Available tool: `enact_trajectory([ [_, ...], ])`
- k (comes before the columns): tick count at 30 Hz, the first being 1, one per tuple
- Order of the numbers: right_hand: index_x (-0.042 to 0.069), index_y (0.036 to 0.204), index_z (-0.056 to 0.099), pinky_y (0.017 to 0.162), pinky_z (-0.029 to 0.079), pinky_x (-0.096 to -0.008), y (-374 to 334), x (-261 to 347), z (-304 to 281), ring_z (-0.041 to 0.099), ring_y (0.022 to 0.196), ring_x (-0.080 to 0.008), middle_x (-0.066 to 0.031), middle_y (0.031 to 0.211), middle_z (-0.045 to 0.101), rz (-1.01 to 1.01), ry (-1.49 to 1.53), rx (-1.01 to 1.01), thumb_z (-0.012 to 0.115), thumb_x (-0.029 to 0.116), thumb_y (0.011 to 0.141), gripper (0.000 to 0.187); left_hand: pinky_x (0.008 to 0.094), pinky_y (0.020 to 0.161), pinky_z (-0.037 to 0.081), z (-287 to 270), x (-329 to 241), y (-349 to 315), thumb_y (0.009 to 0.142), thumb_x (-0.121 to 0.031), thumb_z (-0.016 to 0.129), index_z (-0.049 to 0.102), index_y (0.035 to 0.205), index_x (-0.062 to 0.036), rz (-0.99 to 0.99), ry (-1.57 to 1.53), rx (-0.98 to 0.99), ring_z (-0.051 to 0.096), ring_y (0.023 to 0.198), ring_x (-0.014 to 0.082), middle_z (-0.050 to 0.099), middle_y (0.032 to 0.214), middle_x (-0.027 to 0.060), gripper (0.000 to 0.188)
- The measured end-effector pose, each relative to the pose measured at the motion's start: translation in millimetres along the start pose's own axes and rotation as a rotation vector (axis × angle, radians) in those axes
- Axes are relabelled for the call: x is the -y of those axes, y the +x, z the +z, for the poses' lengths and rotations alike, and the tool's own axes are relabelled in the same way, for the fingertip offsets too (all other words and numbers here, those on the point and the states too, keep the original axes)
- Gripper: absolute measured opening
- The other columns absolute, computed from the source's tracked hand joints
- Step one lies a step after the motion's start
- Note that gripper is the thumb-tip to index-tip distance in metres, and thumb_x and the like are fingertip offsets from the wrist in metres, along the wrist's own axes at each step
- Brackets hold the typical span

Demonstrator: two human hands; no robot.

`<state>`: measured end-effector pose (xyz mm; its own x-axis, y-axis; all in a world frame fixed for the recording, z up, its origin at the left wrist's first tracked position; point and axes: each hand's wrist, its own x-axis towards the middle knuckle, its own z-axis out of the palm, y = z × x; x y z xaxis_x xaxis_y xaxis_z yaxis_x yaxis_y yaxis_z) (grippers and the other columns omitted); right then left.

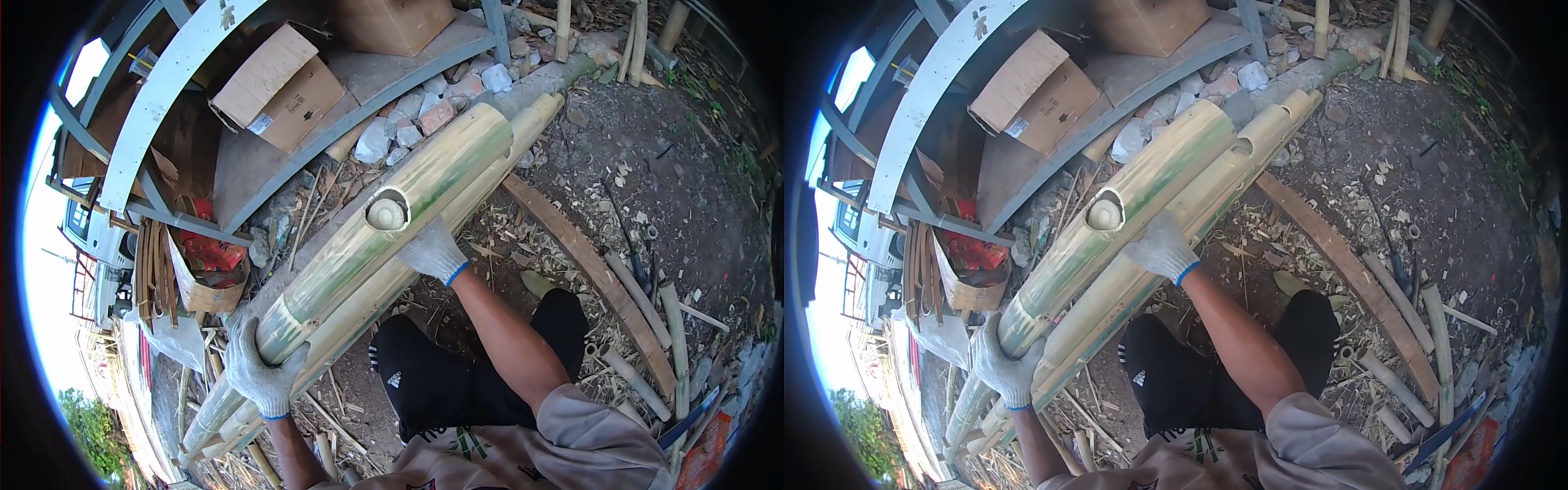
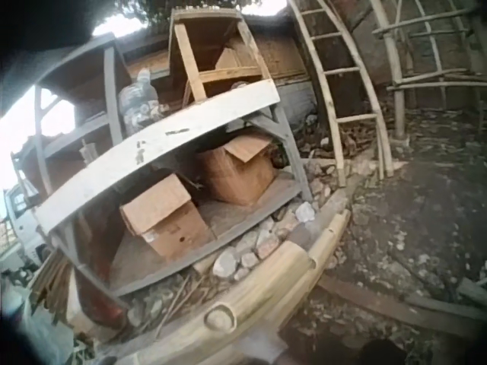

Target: The person fits a short bamboo rung into holes of larger bamboo poles and adjusts the resulting ladder-like section by hand.

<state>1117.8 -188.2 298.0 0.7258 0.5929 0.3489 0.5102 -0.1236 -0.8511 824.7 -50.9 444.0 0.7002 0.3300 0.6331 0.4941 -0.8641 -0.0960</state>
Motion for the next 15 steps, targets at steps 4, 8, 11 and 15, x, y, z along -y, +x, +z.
enact_trajectory([
  [4, 0.005, 0.109, 0.067, 0.089, 0.053, -0.0461, -5, 17, -10, 0.066, 0.101, -0.0384, -0.0181, 0.107, 0.071, -0.074, -0.120, 0.021, 0.067, 0.036, 0.088, 0.038, 0.0480, 0.088, 0.052, -4, 1, -9, 0.051, -0.053, 0.090, 0.068, 0.117, -0.0017, -0.038, -0.004, 0.025, 0.067, 0.094, 0.0374, 0.070, 0.104, 0.0168, 0.086],
  [8, 0.007, 0.109, 0.069, 0.088, 0.053, -0.0462, -19, -2, 1, 0.066, 0.101, -0.0371, -0.0164, 0.108, 0.072, -0.015, -0.177, 0.079, 0.064, 0.037, 0.089, 0.036, 0.0482, 0.088, 0.052, -1, -4, -16, 0.053, -0.056, 0.090, 0.068, 0.116, 0.0000, -0.044, -0.019, 0.020, 0.067, 0.095, 0.0367, 0.070, 0.105, 0.0174, 0.087],
  [11, 0.010, 0.106, 0.070, 0.083, 0.054, -0.0471, -17, 2, -1, 0.068, 0.097, -0.0352, -0.0142, 0.103, 0.073, -0.291, -0.273, -0.162, 0.062, 0.036, 0.089, 0.032, 0.0485, 0.088, 0.052, -4, 1, -22, 0.054, -0.056, 0.090, 0.068, 0.115, -0.0002, -0.059, -0.014, 0.019, 0.068, 0.095, 0.0369, 0.070, 0.105, 0.0177, 0.086],
  [15, 0.011, 0.121, 0.062, 0.096, 0.042, -0.0509, -21, -1, -2, 0.059, 0.111, -0.0343, -0.0131, 0.119, 0.065, -0.112, -0.348, 0.180, 0.060, 0.045, 0.090, 0.045, 0.0486, 0.088, 0.052, -3, -1, -23, 0.054, -0.057, 0.089, 0.069, 0.115, -0.0003, -0.054, 0.021, 0.014, 0.068, 0.094, 0.0373, 0.070, 0.104, 0.0178, 0.086],
])
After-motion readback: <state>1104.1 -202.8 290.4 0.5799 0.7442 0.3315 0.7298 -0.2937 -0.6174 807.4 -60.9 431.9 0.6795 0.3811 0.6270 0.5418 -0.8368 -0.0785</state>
